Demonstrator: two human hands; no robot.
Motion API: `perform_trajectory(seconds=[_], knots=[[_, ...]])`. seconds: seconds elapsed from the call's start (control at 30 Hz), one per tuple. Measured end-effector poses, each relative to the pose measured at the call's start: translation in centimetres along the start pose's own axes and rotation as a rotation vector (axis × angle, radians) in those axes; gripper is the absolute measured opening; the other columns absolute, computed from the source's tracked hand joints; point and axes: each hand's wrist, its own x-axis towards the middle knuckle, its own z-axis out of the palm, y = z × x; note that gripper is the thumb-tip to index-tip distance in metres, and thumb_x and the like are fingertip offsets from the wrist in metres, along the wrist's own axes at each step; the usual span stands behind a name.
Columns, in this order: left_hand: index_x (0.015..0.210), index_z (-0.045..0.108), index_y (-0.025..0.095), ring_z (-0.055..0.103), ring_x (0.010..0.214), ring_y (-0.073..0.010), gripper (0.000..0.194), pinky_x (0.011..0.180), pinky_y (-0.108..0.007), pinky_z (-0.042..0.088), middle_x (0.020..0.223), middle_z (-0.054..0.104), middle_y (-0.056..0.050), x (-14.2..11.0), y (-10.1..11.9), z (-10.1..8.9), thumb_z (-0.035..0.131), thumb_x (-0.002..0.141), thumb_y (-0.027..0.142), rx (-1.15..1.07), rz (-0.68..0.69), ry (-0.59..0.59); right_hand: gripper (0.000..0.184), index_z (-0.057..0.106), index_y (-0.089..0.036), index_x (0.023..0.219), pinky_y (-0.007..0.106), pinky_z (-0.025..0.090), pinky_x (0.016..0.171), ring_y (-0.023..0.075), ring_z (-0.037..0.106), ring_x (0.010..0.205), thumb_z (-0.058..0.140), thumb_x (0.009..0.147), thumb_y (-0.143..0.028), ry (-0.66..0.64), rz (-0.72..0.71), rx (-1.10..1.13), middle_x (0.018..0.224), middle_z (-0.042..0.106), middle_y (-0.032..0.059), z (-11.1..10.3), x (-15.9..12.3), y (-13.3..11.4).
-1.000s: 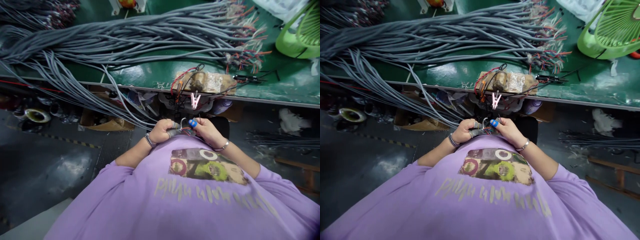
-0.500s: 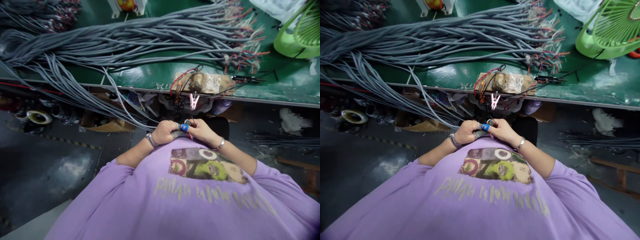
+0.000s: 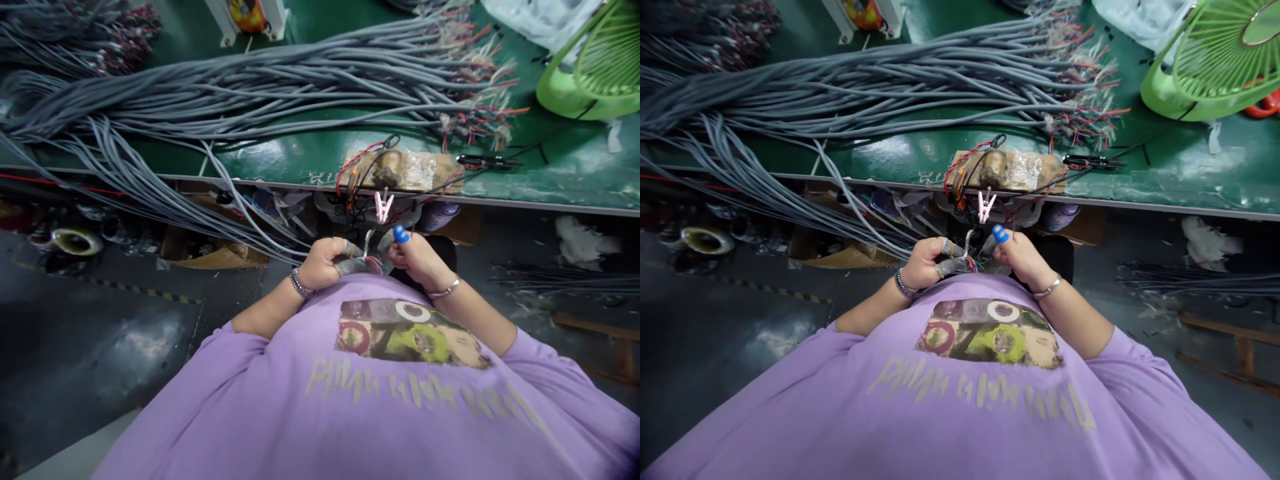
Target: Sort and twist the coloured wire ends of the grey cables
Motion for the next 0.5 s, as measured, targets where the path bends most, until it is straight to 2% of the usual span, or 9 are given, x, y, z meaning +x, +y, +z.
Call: perform_trajectory(seconds=[0.1,0.17,0.3,0.43,0.5], knots=[[0.073,0.071,0.018,0.058,0.060,-0.0129,0.035,0.063,-0.026,0.045,0.066,0.067,-0.004,0.2,-0.3,0.5,0.075,0.076,0.053,0.088,-0.008,-0.061,0.064,0.047,-0.019,0.056,0.023,0.019,0.042,0.0052,0.029,0.046,0.075,0.060,-0.076,-0.150,0.004,-0.154,0.049,0.040,-0.0048,1.6,-0.8,-0.9],[0.071,0.070,0.019,0.057,0.059,-0.0129,0.036,0.062,-0.026,0.044,0.063,0.066,-0.003,0.2,-0.4,0.7,0.074,0.075,0.054,0.135,-0.021,-0.092,0.058,0.048,-0.018,0.055,0.023,0.024,0.045,0.0054,0.032,0.049,0.081,0.060,-0.065,-0.162,0.026,-0.172,0.050,0.043,-0.0049,2.4,-0.8,-1.1],[0.076,0.073,0.019,0.060,0.062,-0.0131,0.033,0.064,-0.025,0.047,0.069,0.070,-0.004,0.0,-0.2,0.8,0.073,0.079,0.051,0.046,-0.040,-0.125,0.053,0.043,-0.019,0.053,0.022,0.023,0.043,0.0044,0.029,0.045,0.081,0.064,-0.053,-0.001,0.062,-0.039,0.047,0.038,-0.0067,2.6,0.2,-0.3],[0.075,0.073,0.018,0.061,0.060,-0.0124,0.029,0.062,-0.025,0.049,0.068,0.069,-0.004,-0.4,0.5,0.3,0.076,0.077,0.047,-0.090,-0.012,-0.110,0.051,0.037,-0.023,0.059,0.020,0.012,0.036,0.0037,0.020,0.038,0.079,0.068,-0.051,0.230,0.090,0.109,0.043,0.029,-0.0101,0.7,1.7,0.7],[0.075,0.072,0.017,0.061,0.060,-0.0121,0.026,0.062,-0.025,0.049,0.067,0.069,-0.004,-0.4,0.8,0.1,0.078,0.076,0.043,-0.102,0.005,-0.062,0.054,0.036,-0.023,0.062,0.019,0.010,0.035,0.0037,0.018,0.037,0.078,0.069,-0.056,0.289,0.031,0.184,0.044,0.029,-0.0104,-0.3,2.2,0.6]])
